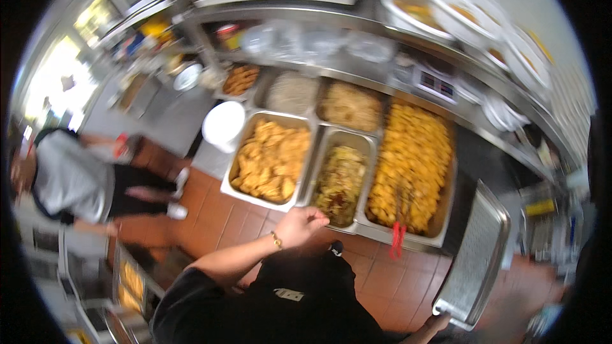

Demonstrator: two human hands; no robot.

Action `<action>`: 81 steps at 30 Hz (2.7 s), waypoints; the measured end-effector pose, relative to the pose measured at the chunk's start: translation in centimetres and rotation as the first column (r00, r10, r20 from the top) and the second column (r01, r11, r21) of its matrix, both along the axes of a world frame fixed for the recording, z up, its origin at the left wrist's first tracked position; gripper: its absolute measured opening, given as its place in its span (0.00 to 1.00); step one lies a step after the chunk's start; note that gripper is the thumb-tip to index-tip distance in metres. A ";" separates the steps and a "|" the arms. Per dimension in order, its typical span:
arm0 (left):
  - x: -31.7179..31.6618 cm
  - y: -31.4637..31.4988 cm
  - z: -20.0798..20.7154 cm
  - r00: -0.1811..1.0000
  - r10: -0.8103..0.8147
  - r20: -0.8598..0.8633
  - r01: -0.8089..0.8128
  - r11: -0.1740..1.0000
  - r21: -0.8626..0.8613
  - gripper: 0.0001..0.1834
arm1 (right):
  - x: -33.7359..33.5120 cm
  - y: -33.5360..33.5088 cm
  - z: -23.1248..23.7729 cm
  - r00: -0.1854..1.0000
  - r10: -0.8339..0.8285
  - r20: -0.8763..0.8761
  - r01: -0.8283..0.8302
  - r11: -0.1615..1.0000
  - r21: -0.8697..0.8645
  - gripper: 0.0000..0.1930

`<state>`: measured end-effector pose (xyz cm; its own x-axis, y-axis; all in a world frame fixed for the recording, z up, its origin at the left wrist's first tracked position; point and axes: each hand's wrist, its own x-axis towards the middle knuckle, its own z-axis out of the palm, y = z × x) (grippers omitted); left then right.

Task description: The person assembles multiple food orders in a commercial kitchen. They place fried items into bowls, add sauces and noodles, and use a microwave to heat portions. The person also handles order slips and organizes containers on the counter.

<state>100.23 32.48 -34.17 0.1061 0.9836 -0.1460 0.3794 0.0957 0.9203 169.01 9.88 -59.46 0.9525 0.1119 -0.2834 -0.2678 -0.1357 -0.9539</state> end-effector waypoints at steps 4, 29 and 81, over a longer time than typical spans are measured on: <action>-4.0 -0.8 -1.1 0.900 0.387 -0.199 -0.371 0.922 0.114 0.20 | 4.8 6.9 -6.0 0.932 0.285 -0.225 -0.227 0.941 0.249 0.20; -52.6 -38.1 -38.6 0.869 0.492 -0.054 -0.289 0.415 -0.863 0.36 | -88.7 19.3 9.2 -0.636 0.363 -0.681 -0.419 -0.903 -0.090 0.23; -175.3 25.4 9.9 0.359 0.215 0.908 -0.464 0.886 -0.027 0.20 | -223.9 69.8 33.7 -0.251 0.943 -0.217 -0.926 -0.169 0.338 0.07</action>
